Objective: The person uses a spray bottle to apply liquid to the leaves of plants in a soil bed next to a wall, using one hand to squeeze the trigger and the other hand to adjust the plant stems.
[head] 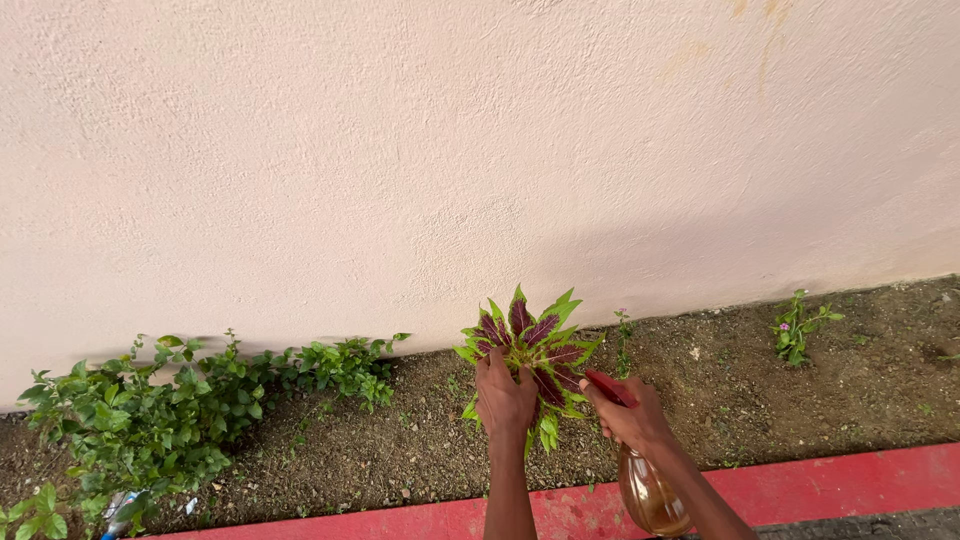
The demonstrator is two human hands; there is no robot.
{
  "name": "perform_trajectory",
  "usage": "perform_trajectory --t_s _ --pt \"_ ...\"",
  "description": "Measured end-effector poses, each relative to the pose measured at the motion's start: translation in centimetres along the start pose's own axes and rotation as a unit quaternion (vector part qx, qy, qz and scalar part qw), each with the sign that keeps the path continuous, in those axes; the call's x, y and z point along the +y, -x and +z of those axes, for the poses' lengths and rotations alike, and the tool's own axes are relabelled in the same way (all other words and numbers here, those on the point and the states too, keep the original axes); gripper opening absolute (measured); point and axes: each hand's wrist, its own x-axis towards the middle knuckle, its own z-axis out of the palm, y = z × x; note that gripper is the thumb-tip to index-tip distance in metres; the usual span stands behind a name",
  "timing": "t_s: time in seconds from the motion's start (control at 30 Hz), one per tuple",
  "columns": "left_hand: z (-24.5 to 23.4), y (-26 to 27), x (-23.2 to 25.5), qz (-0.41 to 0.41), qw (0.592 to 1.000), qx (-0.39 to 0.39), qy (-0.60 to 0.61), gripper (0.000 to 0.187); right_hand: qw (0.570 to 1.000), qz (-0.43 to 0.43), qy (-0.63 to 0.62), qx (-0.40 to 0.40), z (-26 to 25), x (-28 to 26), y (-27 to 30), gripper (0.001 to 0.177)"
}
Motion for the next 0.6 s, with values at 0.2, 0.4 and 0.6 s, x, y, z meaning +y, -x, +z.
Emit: perform_trajectory --t_s 0.2,0.4,0.6 --pt "-1.2 -0.3 -0.1 0.007 0.999 -0.030 -0.008 0.047 0.999 -0.014 -0.022 0.031 1.2 -0.8 0.2 0.047" --pt "-2.6 -0.8 -0.5 0.012 0.998 -0.065 -0.011 0.049 0.989 -0.124 0.054 0.055 2.9 -2.0 1.1 0.042" --pt "-2.9 -1.2 -2.2 0.112 0.993 -0.012 0.036 0.037 0.970 -0.148 0.109 0.157 5.2 -3.6 2.2 0.037"
